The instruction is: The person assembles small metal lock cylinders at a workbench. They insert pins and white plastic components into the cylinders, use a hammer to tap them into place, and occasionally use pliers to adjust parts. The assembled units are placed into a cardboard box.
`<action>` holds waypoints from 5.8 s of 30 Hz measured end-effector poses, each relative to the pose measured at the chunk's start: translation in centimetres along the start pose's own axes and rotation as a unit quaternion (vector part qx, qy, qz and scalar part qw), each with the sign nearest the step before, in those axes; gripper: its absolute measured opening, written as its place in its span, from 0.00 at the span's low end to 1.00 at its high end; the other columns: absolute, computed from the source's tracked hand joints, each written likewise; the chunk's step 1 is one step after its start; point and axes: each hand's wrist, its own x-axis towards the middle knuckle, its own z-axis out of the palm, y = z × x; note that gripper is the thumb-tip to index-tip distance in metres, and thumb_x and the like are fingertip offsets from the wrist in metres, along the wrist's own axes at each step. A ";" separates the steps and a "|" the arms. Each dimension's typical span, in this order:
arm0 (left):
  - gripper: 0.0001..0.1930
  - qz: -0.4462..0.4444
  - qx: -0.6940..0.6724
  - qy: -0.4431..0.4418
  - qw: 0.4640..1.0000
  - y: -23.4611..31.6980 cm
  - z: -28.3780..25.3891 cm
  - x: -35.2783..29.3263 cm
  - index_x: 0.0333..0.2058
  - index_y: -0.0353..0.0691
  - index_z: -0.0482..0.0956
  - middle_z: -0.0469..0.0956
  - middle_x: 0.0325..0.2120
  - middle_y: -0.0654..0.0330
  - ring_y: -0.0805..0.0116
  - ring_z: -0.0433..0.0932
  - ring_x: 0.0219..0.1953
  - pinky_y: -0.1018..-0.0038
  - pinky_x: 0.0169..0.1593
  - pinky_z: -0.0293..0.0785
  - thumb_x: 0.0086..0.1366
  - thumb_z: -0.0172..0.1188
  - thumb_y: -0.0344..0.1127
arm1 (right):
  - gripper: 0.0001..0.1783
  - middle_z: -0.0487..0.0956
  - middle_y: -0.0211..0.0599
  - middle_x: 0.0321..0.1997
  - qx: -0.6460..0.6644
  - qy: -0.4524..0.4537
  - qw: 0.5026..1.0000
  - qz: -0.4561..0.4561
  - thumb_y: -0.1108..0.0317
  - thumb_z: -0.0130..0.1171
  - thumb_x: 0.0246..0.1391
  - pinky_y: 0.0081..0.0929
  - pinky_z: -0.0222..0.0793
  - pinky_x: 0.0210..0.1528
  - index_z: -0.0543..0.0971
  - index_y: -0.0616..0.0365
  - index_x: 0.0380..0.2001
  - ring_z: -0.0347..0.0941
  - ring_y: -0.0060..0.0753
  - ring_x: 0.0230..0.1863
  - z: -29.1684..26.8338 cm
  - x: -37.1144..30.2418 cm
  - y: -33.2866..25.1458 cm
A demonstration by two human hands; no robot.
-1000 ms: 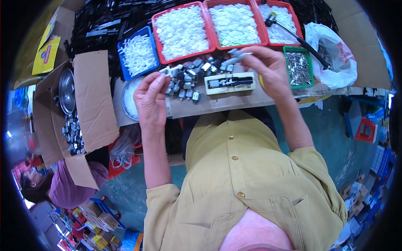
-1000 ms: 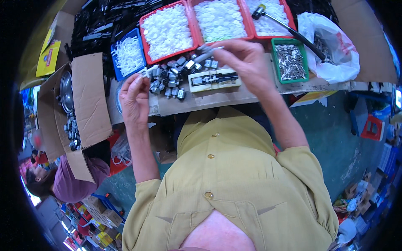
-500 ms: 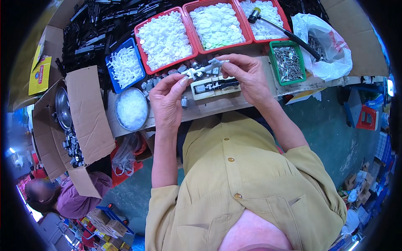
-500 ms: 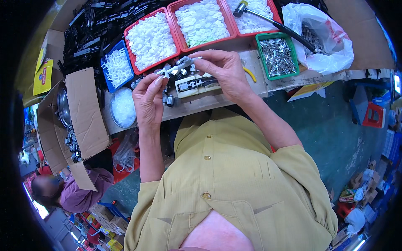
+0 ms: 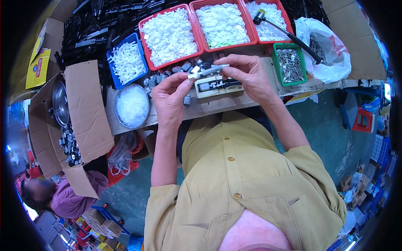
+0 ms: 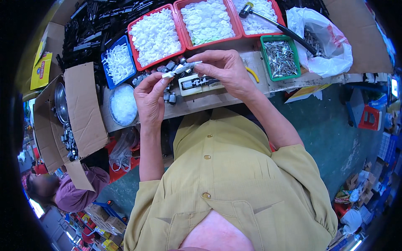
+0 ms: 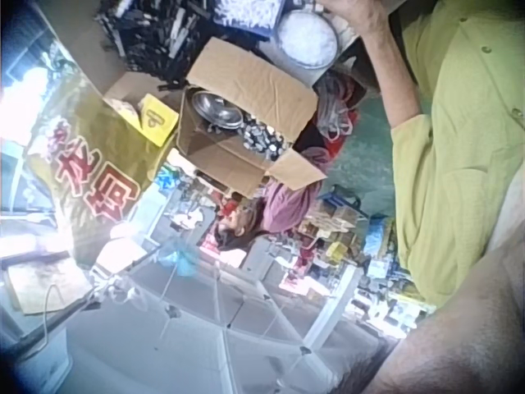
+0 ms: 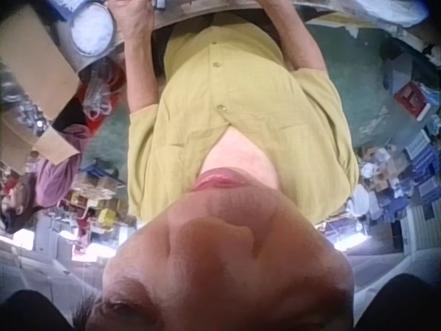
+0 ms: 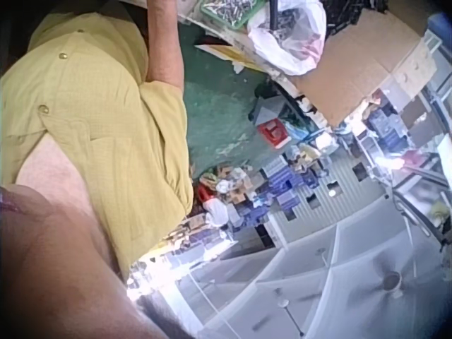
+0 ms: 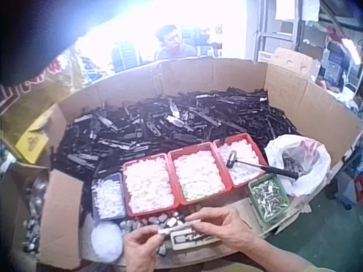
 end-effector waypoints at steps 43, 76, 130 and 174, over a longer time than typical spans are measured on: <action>0.11 0.243 0.550 -0.136 0.788 -3.8 3.2 0.9 0.34 0.37 0.85 0.78 0.27 0.59 0.61 0.72 0.35 0.67 0.39 0.69 0.49 0.72 0.27 | 0.09 0.81 0.27 0.29 -0.147 0.074 0.978 0.129 0.71 0.66 0.56 0.13 0.63 0.29 0.84 0.63 0.39 0.72 0.13 0.27 -6.0 -3.6 1.1; 0.07 0.283 0.588 -0.173 0.738 -4.0 3.5 0.6 0.31 0.39 0.85 0.70 0.24 0.58 0.58 0.70 0.32 0.63 0.37 0.66 0.50 0.67 0.25 | 0.14 0.74 0.37 0.33 -0.464 -0.020 0.881 -0.089 0.71 0.71 0.45 0.29 0.68 0.35 0.79 0.63 0.34 0.73 0.33 0.34 -6.7 -3.3 1.9; 0.15 0.168 0.416 -0.064 0.892 0.2 4.8 2.1 0.45 0.32 0.83 0.81 0.41 0.53 0.65 0.80 0.43 0.73 0.48 0.73 0.59 0.68 0.27 | 0.17 0.80 0.50 0.31 -0.731 0.189 0.627 -0.192 0.61 0.69 0.43 0.41 0.74 0.38 0.78 0.62 0.31 0.79 0.53 0.35 -18.8 18.2 -11.7; 0.13 0.166 0.454 0.023 0.875 0.8 -0.3 -1.3 0.43 0.34 0.84 0.81 0.38 0.55 0.66 0.80 0.40 0.73 0.46 0.74 0.58 0.68 0.25 | 0.16 0.76 0.35 0.42 -0.633 -0.152 0.743 -0.157 0.63 0.66 0.52 0.42 0.66 0.48 0.79 0.55 0.43 0.72 0.41 0.49 -2.8 -1.3 0.8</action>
